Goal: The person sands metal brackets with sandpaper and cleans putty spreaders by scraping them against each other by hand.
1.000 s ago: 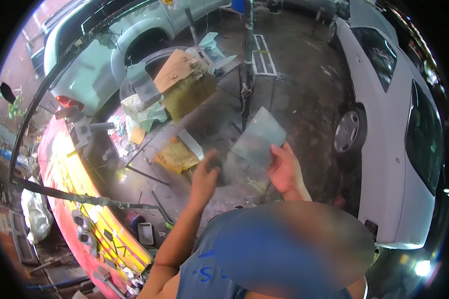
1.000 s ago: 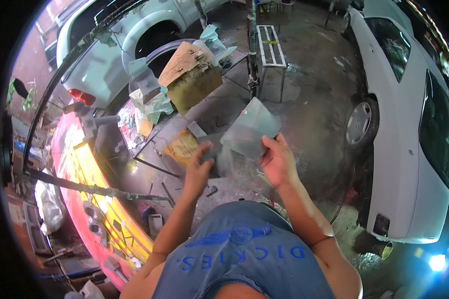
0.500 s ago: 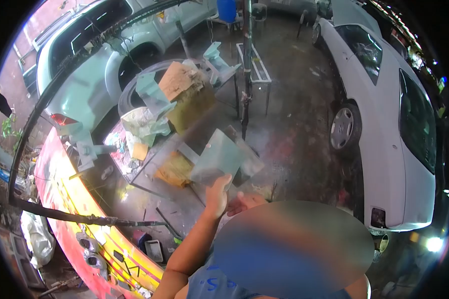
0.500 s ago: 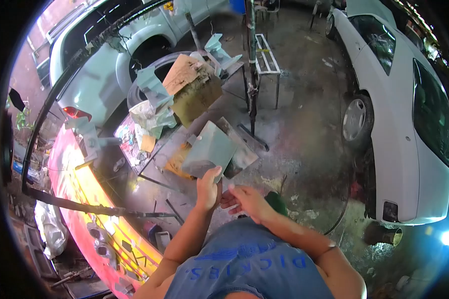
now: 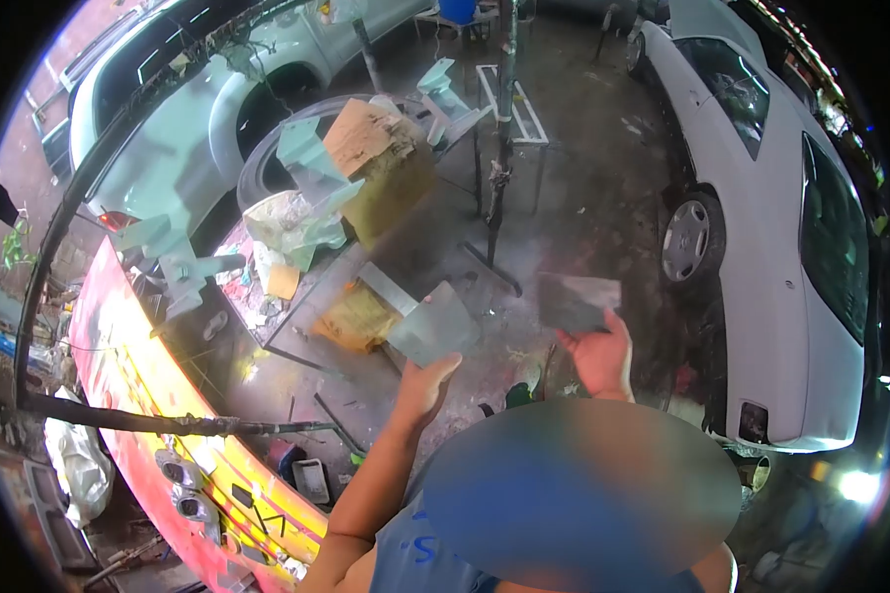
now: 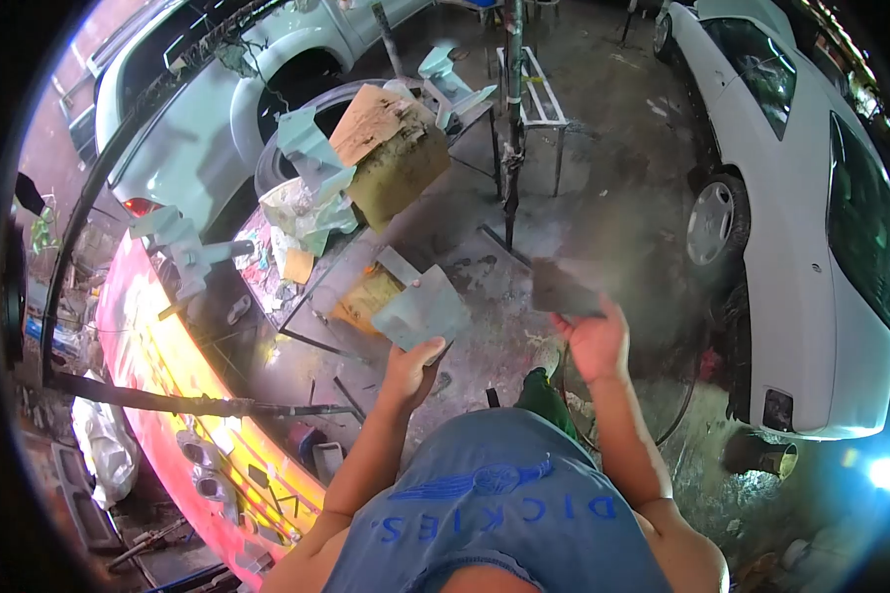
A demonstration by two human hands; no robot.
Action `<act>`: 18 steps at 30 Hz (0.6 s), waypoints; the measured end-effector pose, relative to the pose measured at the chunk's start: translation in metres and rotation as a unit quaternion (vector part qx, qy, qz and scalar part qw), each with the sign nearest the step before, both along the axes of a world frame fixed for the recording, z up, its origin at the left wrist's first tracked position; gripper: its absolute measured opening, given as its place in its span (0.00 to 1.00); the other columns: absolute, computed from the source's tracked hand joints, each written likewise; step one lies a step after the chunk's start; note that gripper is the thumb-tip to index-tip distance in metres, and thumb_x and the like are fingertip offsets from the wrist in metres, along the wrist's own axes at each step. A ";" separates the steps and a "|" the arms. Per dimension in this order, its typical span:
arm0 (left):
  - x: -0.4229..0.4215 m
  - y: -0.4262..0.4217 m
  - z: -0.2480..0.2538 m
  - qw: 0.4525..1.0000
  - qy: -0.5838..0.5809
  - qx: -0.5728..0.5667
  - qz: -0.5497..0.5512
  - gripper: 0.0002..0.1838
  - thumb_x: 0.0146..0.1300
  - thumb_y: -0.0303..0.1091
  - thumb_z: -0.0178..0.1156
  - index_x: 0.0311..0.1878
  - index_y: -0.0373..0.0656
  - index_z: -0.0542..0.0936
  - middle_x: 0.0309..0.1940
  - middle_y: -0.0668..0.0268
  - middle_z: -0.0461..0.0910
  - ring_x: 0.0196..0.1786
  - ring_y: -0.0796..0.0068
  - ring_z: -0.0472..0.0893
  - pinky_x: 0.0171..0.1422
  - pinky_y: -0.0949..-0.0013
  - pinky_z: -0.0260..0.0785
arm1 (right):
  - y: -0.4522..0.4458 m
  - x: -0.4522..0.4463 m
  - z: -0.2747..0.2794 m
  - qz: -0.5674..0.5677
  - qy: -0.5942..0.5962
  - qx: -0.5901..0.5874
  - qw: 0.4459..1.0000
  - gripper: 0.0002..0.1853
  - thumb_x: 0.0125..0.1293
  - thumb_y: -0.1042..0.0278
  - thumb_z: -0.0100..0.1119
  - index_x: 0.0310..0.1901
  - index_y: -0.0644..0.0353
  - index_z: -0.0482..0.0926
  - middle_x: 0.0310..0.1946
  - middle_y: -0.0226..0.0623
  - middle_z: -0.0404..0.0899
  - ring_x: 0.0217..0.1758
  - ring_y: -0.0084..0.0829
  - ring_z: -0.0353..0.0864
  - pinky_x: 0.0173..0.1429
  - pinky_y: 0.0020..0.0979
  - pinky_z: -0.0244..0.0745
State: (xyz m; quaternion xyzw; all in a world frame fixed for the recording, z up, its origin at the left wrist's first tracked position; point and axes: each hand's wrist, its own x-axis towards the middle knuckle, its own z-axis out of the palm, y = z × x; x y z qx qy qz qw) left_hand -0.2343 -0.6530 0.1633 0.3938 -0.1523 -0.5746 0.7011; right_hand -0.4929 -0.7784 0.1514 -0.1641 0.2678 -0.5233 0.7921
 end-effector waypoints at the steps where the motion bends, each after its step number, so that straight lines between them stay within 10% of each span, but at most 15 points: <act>1: 0.006 0.004 -0.007 1.000 -0.009 -0.020 -0.019 0.27 0.66 0.23 0.60 0.69 0.38 0.71 0.54 0.65 0.77 0.60 0.70 0.74 0.66 0.66 0.65 | -0.004 -0.006 -0.001 0.005 0.024 -0.042 0.999 0.19 0.74 0.61 0.55 0.61 0.61 0.75 0.61 0.42 0.78 0.64 0.41 0.78 0.67 0.48 0.71; 4: 0.022 0.011 -0.013 0.992 -0.095 0.025 -0.083 0.27 0.66 0.24 0.61 0.69 0.36 0.71 0.54 0.65 0.77 0.60 0.70 0.75 0.66 0.67 0.65 | 0.006 0.019 0.035 0.006 0.294 -0.281 0.914 0.19 0.75 0.59 0.52 0.61 0.60 0.79 0.65 0.45 0.75 0.66 0.40 0.76 0.67 0.46 0.71; 6: 0.027 0.005 -0.021 0.983 -0.158 0.030 -0.086 0.27 0.67 0.27 0.62 0.68 0.35 0.71 0.55 0.65 0.77 0.59 0.70 0.76 0.66 0.67 0.67 | 0.025 0.050 0.067 -0.015 0.523 -0.494 0.694 0.20 0.74 0.59 0.53 0.62 0.59 0.79 0.67 0.45 0.74 0.67 0.40 0.75 0.67 0.46 0.70; 8: 0.030 0.000 -0.010 0.981 -0.167 0.019 -0.096 0.25 0.69 0.30 0.62 0.67 0.35 0.72 0.55 0.64 0.78 0.58 0.71 0.76 0.65 0.67 0.69 | 0.041 0.063 0.107 0.072 0.512 -0.715 0.472 0.24 0.64 0.72 0.58 0.63 0.57 0.79 0.70 0.37 0.71 0.71 0.37 0.71 0.74 0.44 0.67; 10: 0.026 0.001 0.032 0.986 -0.121 -0.010 -0.111 0.22 0.70 0.33 0.61 0.65 0.36 0.73 0.54 0.64 0.78 0.56 0.72 0.77 0.64 0.67 0.71 | 0.061 0.086 0.116 0.059 0.435 -0.805 0.400 0.26 0.60 0.69 0.59 0.62 0.59 0.79 0.69 0.40 0.72 0.73 0.40 0.71 0.77 0.44 0.65; 16: 0.039 0.012 -0.016 0.966 0.006 -0.156 -0.208 0.22 0.80 0.40 0.45 0.71 0.43 0.67 0.64 0.63 0.74 0.65 0.70 0.74 0.71 0.67 0.69 | 0.084 0.101 0.103 0.029 0.403 -0.794 0.453 0.25 0.62 0.70 0.56 0.62 0.62 0.78 0.65 0.43 0.76 0.69 0.43 0.75 0.77 0.48 0.66; 18: 0.028 0.023 -0.022 0.955 -0.232 -0.100 -0.158 0.21 0.77 0.33 0.49 0.70 0.41 0.67 0.61 0.62 0.74 0.64 0.68 0.74 0.70 0.65 0.69 | 0.086 0.100 0.100 0.031 0.397 -0.775 0.490 0.26 0.59 0.73 0.60 0.62 0.65 0.78 0.64 0.46 0.76 0.69 0.45 0.76 0.75 0.50 0.68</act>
